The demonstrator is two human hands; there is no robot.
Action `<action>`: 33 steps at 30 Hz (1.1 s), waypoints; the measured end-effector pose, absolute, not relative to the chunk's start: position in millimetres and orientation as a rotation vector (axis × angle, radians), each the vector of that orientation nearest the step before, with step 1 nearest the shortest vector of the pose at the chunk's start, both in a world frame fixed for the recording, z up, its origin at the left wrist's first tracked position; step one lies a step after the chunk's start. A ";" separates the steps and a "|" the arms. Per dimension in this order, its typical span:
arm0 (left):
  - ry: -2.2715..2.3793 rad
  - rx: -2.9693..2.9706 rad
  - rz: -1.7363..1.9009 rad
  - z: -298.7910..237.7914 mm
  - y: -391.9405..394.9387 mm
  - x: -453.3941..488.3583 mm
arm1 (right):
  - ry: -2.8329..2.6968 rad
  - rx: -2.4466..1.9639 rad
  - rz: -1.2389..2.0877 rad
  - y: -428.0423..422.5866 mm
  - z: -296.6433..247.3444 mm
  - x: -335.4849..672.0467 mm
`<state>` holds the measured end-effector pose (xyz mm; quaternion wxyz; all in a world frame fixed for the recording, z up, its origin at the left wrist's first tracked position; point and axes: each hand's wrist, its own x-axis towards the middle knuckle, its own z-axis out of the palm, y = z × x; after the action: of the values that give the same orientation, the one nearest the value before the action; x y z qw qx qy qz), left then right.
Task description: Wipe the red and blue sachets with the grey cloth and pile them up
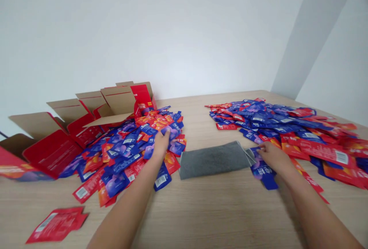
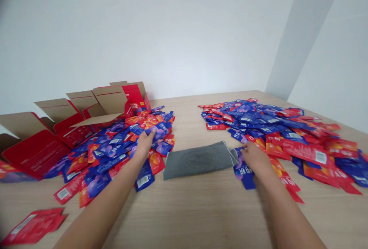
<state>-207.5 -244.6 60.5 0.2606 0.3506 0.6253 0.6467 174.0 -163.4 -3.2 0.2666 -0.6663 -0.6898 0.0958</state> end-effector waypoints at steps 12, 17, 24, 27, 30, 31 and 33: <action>1.579 1.198 1.292 41.6 -272.5 -179.8 | -1.461 -1.153 0.510 -200.2 33.9 131.5; 1.647 2.318 0.594 -2.0 -296.2 -120.6 | -1.434 -0.981 0.716 -205.9 27.5 102.5; 1.869 2.560 0.341 -14.0 -295.6 -103.8 | -2.004 -1.073 0.463 -213.5 -6.6 63.6; 1.938 2.582 0.305 -17.7 -295.1 -103.6 | -2.309 -1.031 0.234 -229.4 -22.6 50.0; 1.928 2.613 0.255 -20.0 -295.2 -104.5 | -2.482 -0.986 0.126 -240.5 -28.5 44.9; 1.925 2.620 0.246 -20.2 -295.1 -104.8 | -2.517 -0.982 0.107 -240.8 -28.6 45.8; 1.924 2.627 0.238 -19.8 -294.8 -105.1 | -2.556 -1.023 0.079 -236.4 -27.9 51.4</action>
<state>-105.1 -294.8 -19.8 -0.0613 0.8031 0.5882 0.0727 51.4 -236.4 -27.9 0.1926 -0.3644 -0.9107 0.0281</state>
